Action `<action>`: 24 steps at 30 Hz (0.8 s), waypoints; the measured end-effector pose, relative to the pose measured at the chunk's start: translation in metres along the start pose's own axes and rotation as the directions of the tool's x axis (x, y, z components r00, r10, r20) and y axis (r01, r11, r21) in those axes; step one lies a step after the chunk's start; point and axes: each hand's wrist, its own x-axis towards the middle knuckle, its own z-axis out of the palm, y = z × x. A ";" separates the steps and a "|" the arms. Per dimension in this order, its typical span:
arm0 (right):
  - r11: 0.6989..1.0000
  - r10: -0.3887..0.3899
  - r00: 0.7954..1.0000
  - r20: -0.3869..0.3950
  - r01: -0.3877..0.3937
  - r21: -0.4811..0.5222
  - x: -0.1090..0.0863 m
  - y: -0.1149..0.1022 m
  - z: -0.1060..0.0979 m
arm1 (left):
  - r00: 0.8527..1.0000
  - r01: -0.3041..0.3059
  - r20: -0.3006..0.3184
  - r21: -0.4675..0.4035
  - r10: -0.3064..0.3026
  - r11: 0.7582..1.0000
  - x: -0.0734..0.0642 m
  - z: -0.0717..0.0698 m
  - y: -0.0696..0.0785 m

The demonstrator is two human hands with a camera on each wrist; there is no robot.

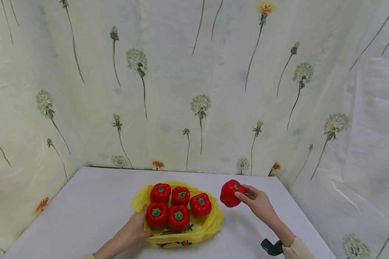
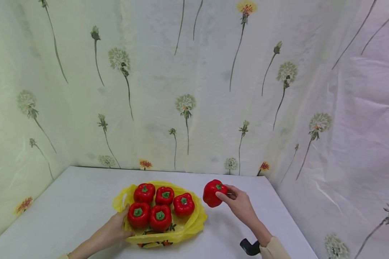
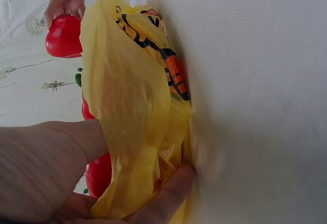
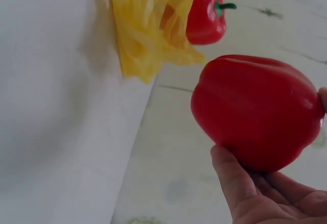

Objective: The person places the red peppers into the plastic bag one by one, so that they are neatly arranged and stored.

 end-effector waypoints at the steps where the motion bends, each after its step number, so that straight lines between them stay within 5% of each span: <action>1: 1.000 0.000 1.000 0.001 0.000 0.004 -0.002 -0.003 0.002 | 1.000 -0.002 0.000 0.001 0.002 1.000 0.000 0.000 0.000; 24: 0.986 0.014 0.997 0.073 -0.026 0.164 -0.040 -0.046 0.051 | 1.000 0.005 -0.010 0.013 -0.005 1.000 -0.001 0.000 0.001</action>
